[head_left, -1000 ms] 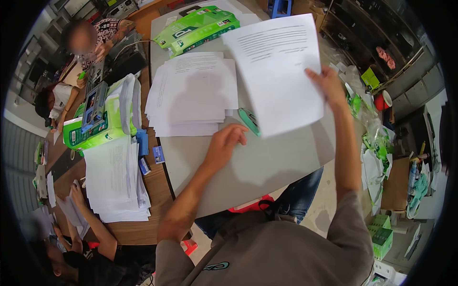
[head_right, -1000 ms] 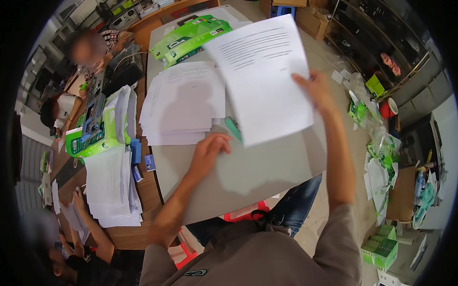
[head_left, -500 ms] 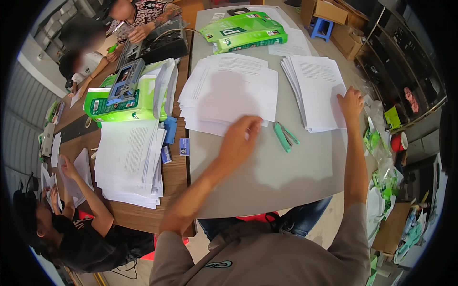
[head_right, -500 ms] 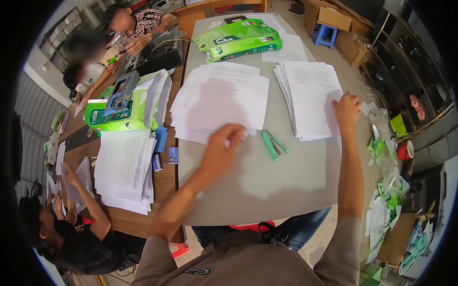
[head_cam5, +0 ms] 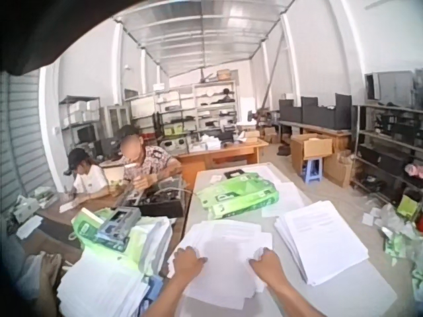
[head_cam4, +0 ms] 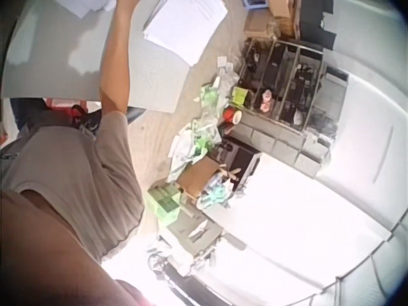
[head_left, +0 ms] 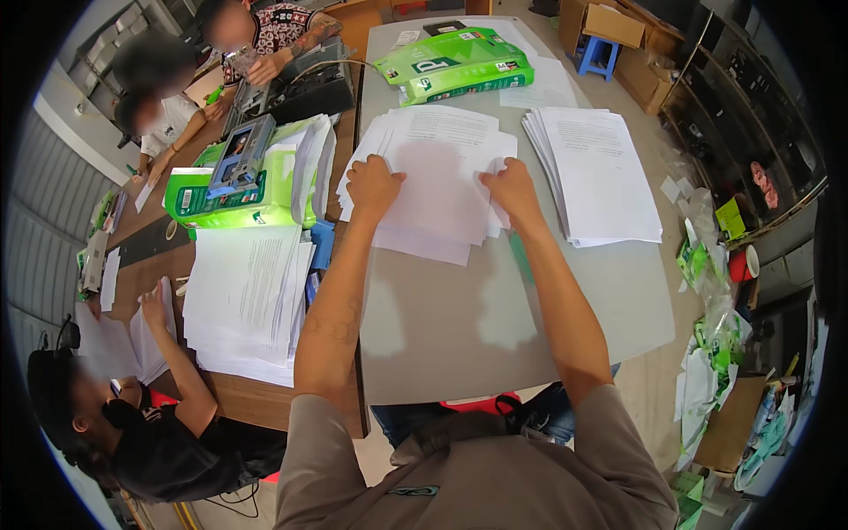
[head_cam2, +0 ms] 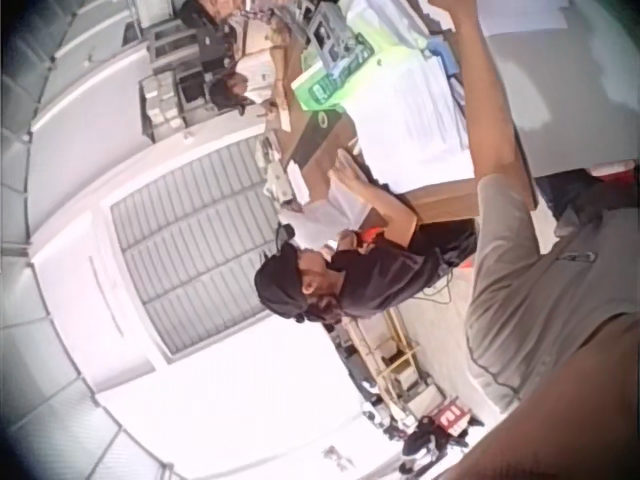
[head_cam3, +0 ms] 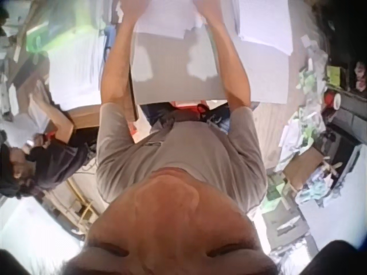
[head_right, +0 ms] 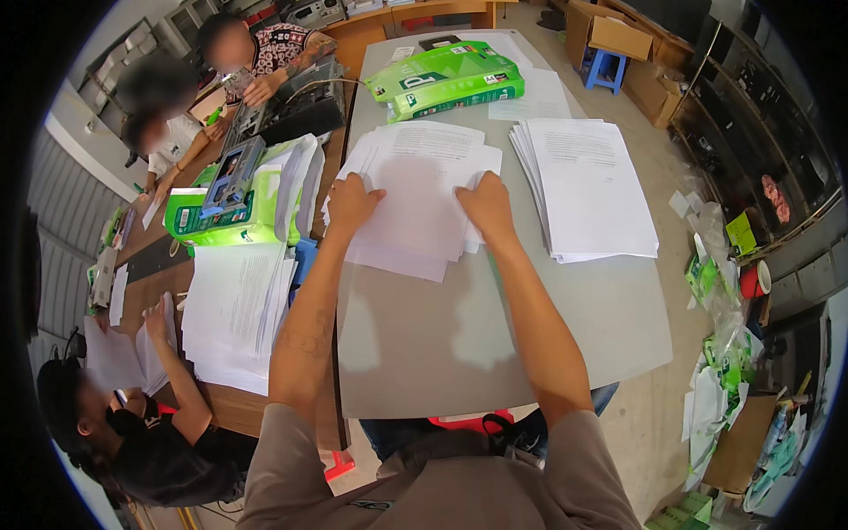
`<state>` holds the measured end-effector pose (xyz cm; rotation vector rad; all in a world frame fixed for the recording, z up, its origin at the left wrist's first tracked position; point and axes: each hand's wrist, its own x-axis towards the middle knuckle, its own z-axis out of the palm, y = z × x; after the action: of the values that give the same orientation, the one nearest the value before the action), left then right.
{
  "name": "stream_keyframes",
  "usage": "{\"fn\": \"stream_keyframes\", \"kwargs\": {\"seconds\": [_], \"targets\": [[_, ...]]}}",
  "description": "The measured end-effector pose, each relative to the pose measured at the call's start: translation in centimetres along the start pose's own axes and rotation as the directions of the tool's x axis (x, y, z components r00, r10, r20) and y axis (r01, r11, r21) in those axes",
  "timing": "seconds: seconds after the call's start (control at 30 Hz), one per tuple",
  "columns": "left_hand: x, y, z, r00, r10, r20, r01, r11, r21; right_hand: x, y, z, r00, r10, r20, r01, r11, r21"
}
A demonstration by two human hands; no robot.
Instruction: The person staples stacks of paper by hand using a small handheld stapler, then places the stapled stacks onto a separate pile on the table.
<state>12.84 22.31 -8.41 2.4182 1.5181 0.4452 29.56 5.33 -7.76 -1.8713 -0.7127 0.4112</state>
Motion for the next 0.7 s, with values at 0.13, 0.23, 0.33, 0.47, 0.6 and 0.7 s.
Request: {"fn": "stream_keyframes", "kwargs": {"seconds": [0.13, 0.23, 0.33, 0.47, 0.6, 0.7], "targets": [[0.9, -1.0, -0.5, 0.989, -0.050, 0.142, 0.056, 0.998, -0.038, 1.3, -0.1, -0.2, 0.951, 0.126, 0.283, -0.229, 0.901, 0.367], [0.6, 0.0, -0.1, 0.995, -0.027, 0.099, 0.033, 0.998, -0.053, 1.9, 1.1, 1.7, 0.995, 0.075, 0.058, -0.093, 0.893, 0.441], [0.4, -0.6, -0.4, 0.997, 0.006, 0.082, -0.001, 0.998, -0.060, 1.5, -1.1, 2.9, 0.998, -0.062, -0.027, 0.063, 0.996, 0.057], [-0.7, -2.3, -2.3, 1.000, 0.011, -0.010, -0.013, 0.986, -0.169, -3.0, -6.1, 1.5, 0.950, -0.311, 0.010, 0.310, 0.942, -0.131], [-9.1, 6.3, -9.9, 0.947, 0.277, -0.164, -0.300, 0.570, -0.765, -8.4, -8.4, -0.4, 0.714, -0.689, -0.126, 0.653, 0.720, -0.235], [-13.0, 9.0, -13.0, 0.913, 0.293, -0.284, -0.407, 0.685, -0.604, -11.8, -10.2, 0.2, 0.692, -0.722, 0.011, 0.705, 0.672, -0.226]]}}
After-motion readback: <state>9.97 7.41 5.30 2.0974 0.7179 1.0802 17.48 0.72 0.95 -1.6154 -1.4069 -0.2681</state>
